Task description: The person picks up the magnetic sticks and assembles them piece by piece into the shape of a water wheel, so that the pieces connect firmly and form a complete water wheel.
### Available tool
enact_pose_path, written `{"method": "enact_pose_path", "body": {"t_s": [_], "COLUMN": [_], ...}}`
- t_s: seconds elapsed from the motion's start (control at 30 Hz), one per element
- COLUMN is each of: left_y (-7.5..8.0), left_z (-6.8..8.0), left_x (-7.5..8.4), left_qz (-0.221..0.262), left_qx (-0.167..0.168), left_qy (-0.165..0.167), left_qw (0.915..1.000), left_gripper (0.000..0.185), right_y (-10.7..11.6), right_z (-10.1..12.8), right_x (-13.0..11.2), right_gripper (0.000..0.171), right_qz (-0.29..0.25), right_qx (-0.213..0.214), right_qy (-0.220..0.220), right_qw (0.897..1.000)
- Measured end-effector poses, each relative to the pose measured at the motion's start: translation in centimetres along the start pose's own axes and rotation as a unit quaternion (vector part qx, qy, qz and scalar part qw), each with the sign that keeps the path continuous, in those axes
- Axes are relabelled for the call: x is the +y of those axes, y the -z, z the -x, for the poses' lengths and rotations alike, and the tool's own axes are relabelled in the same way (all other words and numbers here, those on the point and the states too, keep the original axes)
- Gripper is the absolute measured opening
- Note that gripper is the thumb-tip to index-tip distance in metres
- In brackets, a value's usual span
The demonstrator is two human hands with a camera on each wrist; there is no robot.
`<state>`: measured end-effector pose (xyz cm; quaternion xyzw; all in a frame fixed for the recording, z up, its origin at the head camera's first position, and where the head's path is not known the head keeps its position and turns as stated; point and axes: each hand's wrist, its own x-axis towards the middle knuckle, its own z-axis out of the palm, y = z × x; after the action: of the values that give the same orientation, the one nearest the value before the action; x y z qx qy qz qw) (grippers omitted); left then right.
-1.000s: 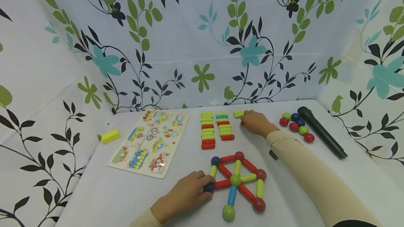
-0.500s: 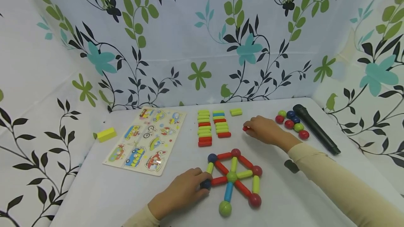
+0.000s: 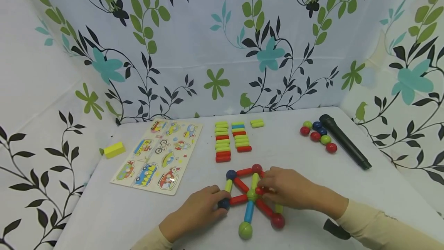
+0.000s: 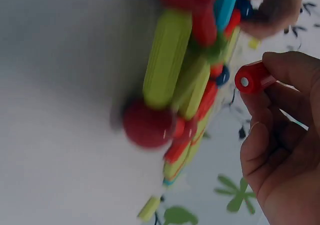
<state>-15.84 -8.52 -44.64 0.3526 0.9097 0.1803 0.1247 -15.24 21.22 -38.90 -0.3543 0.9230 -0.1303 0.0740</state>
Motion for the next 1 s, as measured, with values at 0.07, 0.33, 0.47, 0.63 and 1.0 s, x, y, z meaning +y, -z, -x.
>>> {"method": "enact_pose_path", "body": {"t_s": [0.07,0.33,0.47,0.63,1.0], "left_y": [0.0,-0.3,-0.2,0.0,0.4], "left_z": [0.0,0.2,0.2,0.3,0.3], "left_x": [0.0,-0.4,-0.5,-0.3,-0.1], "left_qz": [-0.002,0.001,0.006,0.011,0.001], "left_qx": [0.003,0.023,0.03,0.031,0.036], "left_qy": [-0.002,-0.006,-0.003,-0.003,-0.013], "left_qw": [1.0,0.9997,0.9995,0.9995,0.9993], "left_gripper": [0.037,0.034,0.033,0.032,0.032], "right_y": [-0.8,-3.8,-4.6,-4.9,-5.3], "right_z": [0.5,1.7,1.9,2.1,1.8], "right_x": [-1.0,-2.4,-2.5,-2.7,-3.1], "right_gripper": [0.032,0.031,0.028,0.028,0.026], "right_qz": [-0.007,0.048,0.062,0.074,0.105], "right_qx": [-0.01,0.003,0.002,0.006,0.013], "right_qy": [0.029,0.149,0.171,0.18,0.191], "right_qw": [1.0,0.988,0.983,0.981,0.976]}}
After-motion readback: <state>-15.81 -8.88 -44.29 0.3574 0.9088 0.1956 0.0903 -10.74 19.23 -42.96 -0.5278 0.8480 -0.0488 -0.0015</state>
